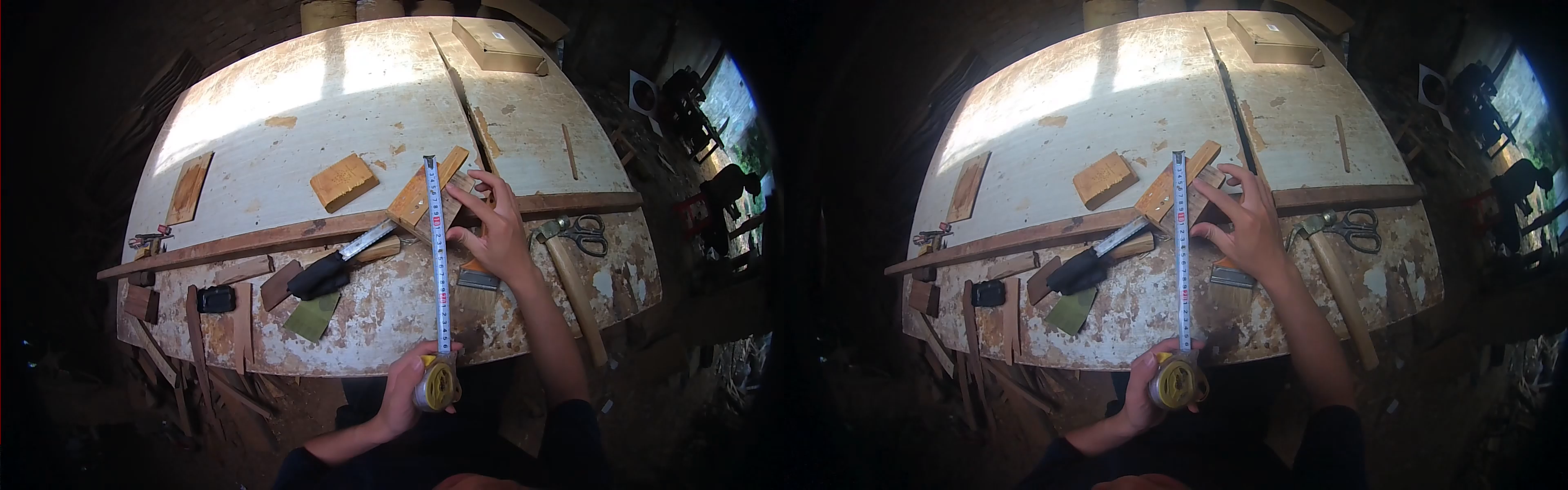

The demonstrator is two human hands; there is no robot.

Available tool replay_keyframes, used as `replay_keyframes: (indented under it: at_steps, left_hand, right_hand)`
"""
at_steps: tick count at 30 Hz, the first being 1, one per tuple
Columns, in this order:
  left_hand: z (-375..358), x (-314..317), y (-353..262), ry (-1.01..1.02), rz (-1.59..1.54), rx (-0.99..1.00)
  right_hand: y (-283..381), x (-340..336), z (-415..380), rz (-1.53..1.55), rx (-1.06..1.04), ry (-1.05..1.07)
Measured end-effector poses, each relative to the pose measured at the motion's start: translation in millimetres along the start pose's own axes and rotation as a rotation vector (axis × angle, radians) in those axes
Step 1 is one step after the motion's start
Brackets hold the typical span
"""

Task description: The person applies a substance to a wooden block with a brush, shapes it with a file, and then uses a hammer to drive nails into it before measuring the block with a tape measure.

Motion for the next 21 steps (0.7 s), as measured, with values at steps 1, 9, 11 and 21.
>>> replay_keyframes:
  at_steps: [1,9,11,21]
  left_hand:
    - [1,0,0,0.006,-0.008,0.001]
    - [3,-1,-1,0.020,-0.022,0.000]
    - [3,-1,-2,0.016,-0.024,-0.005]
    - [3,-1,1,-0.004,-0.028,-0.019]
  right_hand:
    - [0,0,1,-0.012,-0.025,-0.017]
    - [0,0,1,0.019,-0.053,0.064]
    - [4,0,2,-0.001,-0.065,0.083]
    - [8,-1,3,0.009,-0.038,0.170]
Point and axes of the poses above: each hand's wrist, its own z-axis towards the middle knuckle, its own x-axis out of the palm, y = z × x, the point moved 2 cm from there along z, towards the middle knuckle, and after that the axes turned 15 degrees about -x, right-handed, at the moved point
